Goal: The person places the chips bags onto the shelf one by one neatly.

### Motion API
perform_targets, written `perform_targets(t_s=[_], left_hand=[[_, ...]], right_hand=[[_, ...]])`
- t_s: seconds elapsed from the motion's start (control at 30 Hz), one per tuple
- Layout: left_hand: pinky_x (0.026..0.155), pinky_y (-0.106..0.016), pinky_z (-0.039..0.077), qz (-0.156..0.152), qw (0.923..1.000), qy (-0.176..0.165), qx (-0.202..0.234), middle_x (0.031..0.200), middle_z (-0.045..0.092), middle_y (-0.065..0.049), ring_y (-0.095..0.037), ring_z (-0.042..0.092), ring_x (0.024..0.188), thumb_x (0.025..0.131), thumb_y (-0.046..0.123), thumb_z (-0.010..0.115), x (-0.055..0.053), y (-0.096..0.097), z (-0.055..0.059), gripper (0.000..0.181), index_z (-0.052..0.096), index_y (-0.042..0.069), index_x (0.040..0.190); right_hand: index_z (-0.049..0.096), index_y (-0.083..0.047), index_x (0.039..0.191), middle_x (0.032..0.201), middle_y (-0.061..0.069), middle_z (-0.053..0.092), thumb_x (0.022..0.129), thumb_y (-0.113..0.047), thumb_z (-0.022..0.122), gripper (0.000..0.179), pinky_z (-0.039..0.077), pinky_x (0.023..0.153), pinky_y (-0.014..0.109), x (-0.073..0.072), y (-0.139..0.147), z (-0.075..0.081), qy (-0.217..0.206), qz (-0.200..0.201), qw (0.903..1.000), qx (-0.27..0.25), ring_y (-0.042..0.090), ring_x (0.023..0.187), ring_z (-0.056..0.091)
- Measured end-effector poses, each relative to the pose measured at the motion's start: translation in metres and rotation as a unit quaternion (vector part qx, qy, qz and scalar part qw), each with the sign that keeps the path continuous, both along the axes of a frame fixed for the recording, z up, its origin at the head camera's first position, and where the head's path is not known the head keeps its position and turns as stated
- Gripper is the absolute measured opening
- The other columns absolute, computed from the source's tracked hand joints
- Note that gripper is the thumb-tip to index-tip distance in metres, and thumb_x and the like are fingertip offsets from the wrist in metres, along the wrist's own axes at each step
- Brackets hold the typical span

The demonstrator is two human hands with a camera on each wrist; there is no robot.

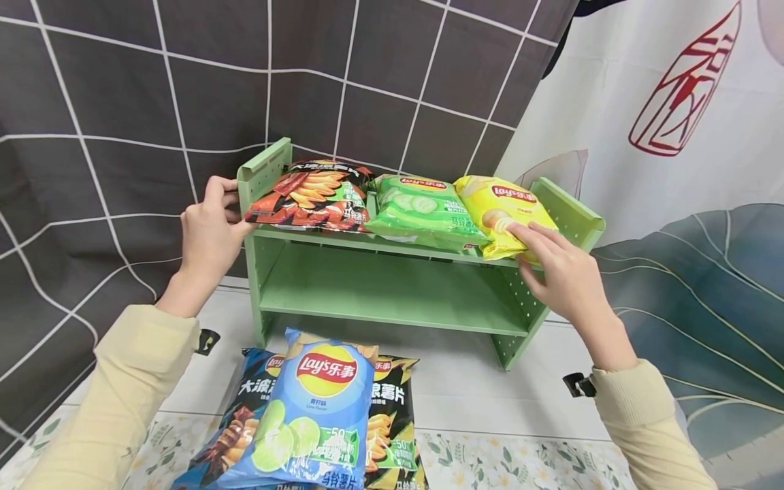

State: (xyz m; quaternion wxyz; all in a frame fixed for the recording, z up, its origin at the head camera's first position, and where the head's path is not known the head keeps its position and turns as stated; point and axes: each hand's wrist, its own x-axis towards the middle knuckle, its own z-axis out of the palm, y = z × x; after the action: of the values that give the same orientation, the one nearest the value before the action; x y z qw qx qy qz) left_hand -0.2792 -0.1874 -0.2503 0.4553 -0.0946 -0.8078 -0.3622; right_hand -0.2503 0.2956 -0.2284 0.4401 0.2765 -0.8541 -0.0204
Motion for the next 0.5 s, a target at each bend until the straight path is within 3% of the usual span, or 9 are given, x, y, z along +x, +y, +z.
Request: perform_targets(t_s=[0.1,0.23,0.5], left_hand=[[0.086,-0.051,0.048,0.000,1.0000,0.000,0.000,0.107,0.069,-0.024,-0.041,0.071,0.081,0.078,0.000,0.074,0.000,0.000,0.000,0.043,0.052,-0.005,0.114],[0.086,-0.052,0.048,0.000,1.0000,-0.001,-0.001,0.107,0.069,-0.024,-0.041,0.070,0.081,0.078,0.000,0.074,0.000,0.000,0.000,0.043,0.052,-0.005,0.115],[0.086,-0.052,0.047,0.002,1.0000,-0.003,-0.001,0.107,0.069,-0.024,-0.041,0.070,0.081,0.077,0.000,0.075,0.001,0.000,0.000,0.044,0.052,-0.005,0.115]], right_hand=[[0.053,-0.015,0.137,0.128,0.014,0.063,0.076,-0.012,0.069,0.063,0.051,0.080,0.052,0.002,-0.002,-0.002,0.001,-0.003,1.0000,-0.003,0.033,0.123,0.055],[0.050,-0.011,0.139,0.138,0.013,0.056,0.078,-0.013,0.067,0.063,0.040,0.102,0.053,0.005,-0.006,-0.004,0.003,-0.013,0.9999,-0.007,0.033,0.133,0.046],[0.048,-0.008,0.140,0.140,0.015,0.053,0.083,-0.019,0.061,0.060,0.034,0.105,0.056,0.014,-0.013,-0.006,0.034,-0.011,0.9991,-0.024,0.035,0.134,0.044]])
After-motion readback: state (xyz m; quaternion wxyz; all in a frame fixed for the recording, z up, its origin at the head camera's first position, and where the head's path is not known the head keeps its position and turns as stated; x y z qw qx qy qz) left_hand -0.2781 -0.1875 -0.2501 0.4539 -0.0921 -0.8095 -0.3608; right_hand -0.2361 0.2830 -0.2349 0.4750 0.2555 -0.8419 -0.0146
